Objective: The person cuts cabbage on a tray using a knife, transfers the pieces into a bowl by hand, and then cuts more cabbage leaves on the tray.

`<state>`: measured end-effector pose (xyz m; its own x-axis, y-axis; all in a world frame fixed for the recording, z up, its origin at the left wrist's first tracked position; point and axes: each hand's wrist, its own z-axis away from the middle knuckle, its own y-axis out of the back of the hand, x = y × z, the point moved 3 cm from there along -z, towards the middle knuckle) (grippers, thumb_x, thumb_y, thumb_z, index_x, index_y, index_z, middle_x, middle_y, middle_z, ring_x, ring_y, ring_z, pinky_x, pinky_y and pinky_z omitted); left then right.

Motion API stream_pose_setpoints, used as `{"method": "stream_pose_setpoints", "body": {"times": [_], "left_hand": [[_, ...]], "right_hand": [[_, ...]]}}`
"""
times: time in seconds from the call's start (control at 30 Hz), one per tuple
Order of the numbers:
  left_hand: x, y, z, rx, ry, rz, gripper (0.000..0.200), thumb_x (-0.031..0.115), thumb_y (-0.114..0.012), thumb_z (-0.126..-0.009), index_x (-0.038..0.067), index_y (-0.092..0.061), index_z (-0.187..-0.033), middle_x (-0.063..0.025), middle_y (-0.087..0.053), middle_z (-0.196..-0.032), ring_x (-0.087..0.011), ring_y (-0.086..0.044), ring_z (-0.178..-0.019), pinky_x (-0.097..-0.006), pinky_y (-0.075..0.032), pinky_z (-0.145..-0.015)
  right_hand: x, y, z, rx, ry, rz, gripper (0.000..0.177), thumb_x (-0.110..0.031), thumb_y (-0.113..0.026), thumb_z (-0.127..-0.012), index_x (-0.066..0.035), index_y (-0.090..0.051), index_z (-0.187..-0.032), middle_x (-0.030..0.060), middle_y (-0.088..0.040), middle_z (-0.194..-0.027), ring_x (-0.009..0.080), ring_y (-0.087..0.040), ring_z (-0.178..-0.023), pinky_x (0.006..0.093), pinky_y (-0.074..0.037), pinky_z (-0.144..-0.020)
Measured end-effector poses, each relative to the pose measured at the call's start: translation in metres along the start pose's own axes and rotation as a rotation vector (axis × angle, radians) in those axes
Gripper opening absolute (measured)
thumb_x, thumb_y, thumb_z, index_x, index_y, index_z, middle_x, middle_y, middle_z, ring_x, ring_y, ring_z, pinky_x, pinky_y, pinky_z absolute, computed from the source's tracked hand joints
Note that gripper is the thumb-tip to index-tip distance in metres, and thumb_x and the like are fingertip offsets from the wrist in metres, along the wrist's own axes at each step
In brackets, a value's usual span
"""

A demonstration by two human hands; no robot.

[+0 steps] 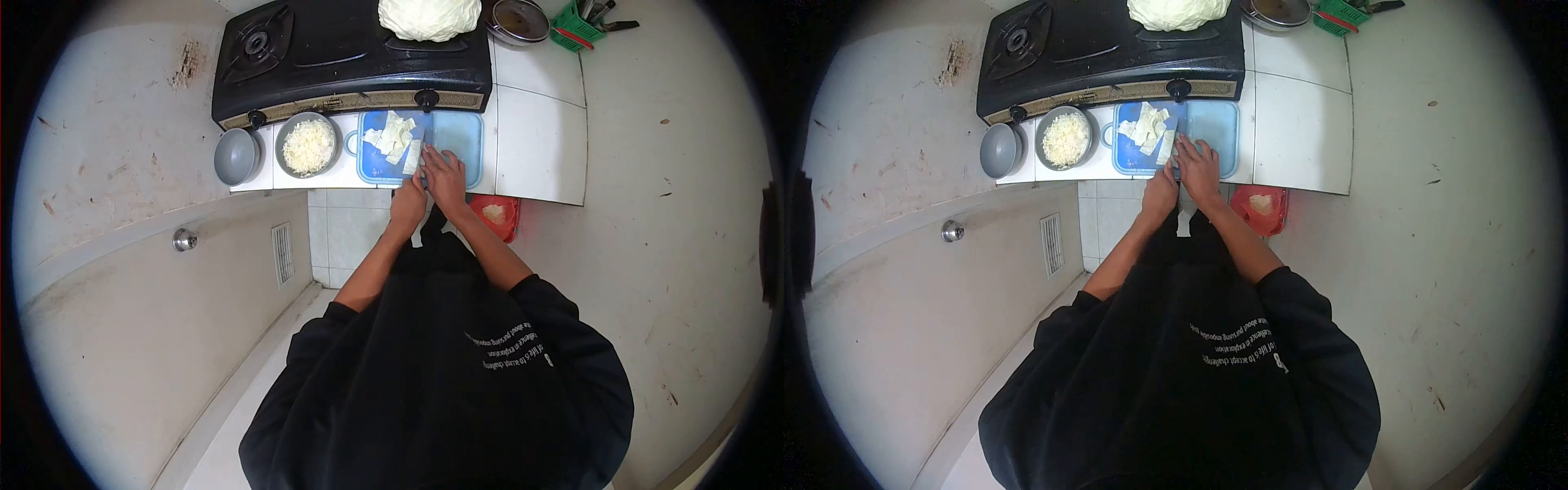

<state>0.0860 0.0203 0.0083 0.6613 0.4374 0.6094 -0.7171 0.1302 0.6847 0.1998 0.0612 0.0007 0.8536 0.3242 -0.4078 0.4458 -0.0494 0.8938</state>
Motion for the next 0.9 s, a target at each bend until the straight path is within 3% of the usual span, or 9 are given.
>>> {"method": "stream_pose_setpoints", "body": {"times": [0.23,0.9], "left_hand": [[-0.031,0.006,0.052,-0.027,0.077,-0.118,0.05,0.04,-0.037,-0.106,-0.004,-0.056,-0.091,-0.0351,-0.065,-0.079,-0.0541,-0.064,-0.077,-0.0617,-0.051,-0.068],[-0.054,0.006,0.036,-0.057,-0.019,-0.085,0.05,0.043,-0.036,-0.105,-0.002,-0.056,-0.094,-0.0349,-0.065,-0.079,-0.055,-0.063,-0.078,-0.0627,-0.05,-0.07]], "right_hand": [[-0.001,-0.001,0.001,0.033,-0.035,0.019,0.035,-0.022,-0.063,-0.092,-0.014,-0.067,-0.126,-0.0035,-0.058,-0.139,0.0279,-0.051,-0.119,0.0426,-0.04,-0.097],[0.0,0.001,-0.003,0.144,-0.083,-0.107,0.03,-0.019,-0.067,-0.089,-0.011,-0.07,-0.118,0.0028,-0.065,-0.122,0.0248,-0.056,-0.111,0.0405,-0.041,-0.093]]}}
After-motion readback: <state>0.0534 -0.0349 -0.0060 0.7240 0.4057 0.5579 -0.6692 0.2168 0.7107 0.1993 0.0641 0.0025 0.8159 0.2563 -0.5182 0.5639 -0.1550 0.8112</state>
